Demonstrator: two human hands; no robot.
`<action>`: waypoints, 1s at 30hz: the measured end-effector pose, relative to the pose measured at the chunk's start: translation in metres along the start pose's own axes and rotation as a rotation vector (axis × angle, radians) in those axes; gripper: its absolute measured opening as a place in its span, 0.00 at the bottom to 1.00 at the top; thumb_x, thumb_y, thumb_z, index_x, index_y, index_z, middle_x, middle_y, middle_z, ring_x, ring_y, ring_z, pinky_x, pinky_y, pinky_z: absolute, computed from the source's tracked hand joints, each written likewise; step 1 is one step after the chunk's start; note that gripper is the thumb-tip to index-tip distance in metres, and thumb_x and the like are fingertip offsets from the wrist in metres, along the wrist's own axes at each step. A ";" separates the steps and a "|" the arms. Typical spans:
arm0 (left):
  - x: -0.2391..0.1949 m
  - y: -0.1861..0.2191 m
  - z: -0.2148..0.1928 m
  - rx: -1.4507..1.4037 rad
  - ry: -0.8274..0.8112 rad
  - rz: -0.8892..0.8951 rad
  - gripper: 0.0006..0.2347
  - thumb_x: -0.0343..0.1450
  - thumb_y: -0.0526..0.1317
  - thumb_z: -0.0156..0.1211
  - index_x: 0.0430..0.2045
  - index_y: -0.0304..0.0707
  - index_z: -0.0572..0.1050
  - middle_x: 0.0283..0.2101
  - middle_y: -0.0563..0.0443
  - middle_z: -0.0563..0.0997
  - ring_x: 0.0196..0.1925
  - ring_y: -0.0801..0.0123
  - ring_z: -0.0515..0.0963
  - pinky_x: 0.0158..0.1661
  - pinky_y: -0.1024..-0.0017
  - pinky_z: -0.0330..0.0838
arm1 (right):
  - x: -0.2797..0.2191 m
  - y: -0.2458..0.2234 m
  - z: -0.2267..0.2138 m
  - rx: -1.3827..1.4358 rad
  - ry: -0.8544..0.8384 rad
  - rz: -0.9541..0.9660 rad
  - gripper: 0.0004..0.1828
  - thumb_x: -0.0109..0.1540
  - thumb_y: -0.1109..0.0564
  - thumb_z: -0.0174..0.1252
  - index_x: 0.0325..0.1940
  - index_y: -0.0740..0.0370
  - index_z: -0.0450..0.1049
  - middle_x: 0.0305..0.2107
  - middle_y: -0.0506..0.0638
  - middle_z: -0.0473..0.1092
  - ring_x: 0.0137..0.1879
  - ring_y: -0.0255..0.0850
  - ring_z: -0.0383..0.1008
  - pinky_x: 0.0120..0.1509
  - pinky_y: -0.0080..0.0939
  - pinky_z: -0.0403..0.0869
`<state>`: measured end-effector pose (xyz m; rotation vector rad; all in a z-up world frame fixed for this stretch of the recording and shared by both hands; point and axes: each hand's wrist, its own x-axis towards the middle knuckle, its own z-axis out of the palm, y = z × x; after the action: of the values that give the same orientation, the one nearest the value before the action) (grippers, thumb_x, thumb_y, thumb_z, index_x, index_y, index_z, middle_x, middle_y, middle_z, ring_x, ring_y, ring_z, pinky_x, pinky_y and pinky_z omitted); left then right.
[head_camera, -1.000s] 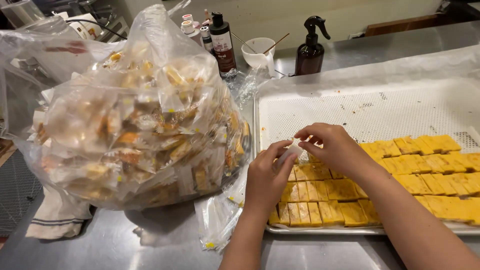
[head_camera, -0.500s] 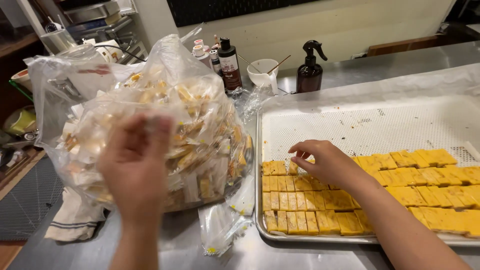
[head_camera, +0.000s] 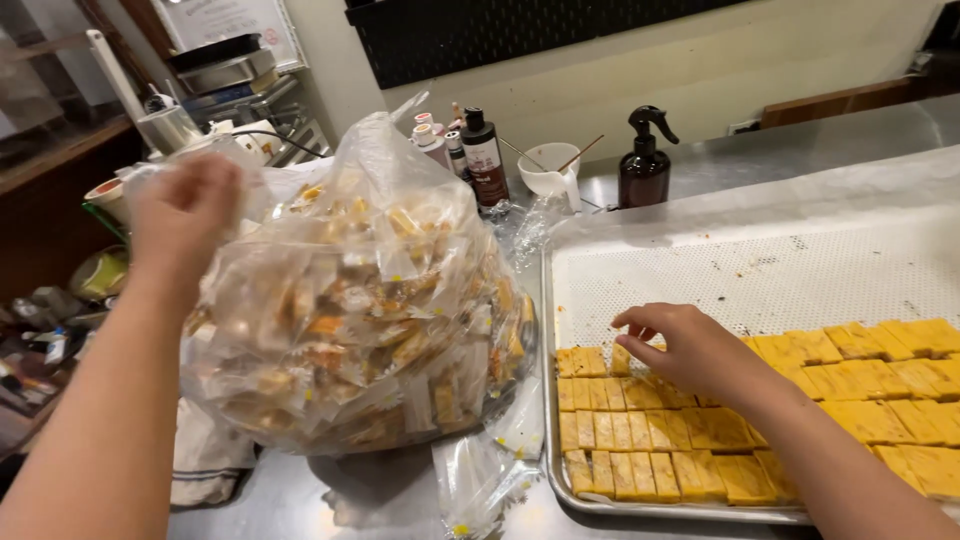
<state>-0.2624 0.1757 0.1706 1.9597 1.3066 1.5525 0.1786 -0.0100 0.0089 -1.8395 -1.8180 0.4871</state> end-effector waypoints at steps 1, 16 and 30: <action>-0.017 0.025 0.004 0.007 0.013 0.000 0.07 0.76 0.46 0.59 0.41 0.46 0.77 0.35 0.60 0.78 0.33 0.81 0.73 0.28 0.78 0.68 | -0.001 -0.004 -0.002 0.001 -0.003 -0.014 0.14 0.60 0.48 0.56 0.48 0.49 0.78 0.36 0.43 0.80 0.42 0.35 0.80 0.48 0.38 0.74; -0.033 0.047 0.008 0.511 -0.032 0.025 0.16 0.76 0.62 0.48 0.41 0.62 0.80 0.43 0.52 0.80 0.51 0.53 0.76 0.54 0.59 0.66 | -0.007 -0.015 -0.011 0.007 -0.069 0.013 0.16 0.62 0.50 0.54 0.52 0.53 0.75 0.41 0.51 0.79 0.54 0.45 0.79 0.60 0.46 0.75; 0.034 0.119 0.018 0.514 0.038 -0.033 0.06 0.71 0.39 0.61 0.23 0.42 0.79 0.20 0.54 0.71 0.21 0.72 0.60 0.20 0.65 0.48 | -0.001 -0.005 -0.005 0.021 -0.059 0.027 0.16 0.61 0.45 0.54 0.49 0.48 0.77 0.39 0.43 0.79 0.45 0.34 0.79 0.50 0.38 0.74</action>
<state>-0.1927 0.1447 0.2701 2.1829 1.8906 1.3338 0.1776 -0.0114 0.0158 -1.8567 -1.8216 0.5743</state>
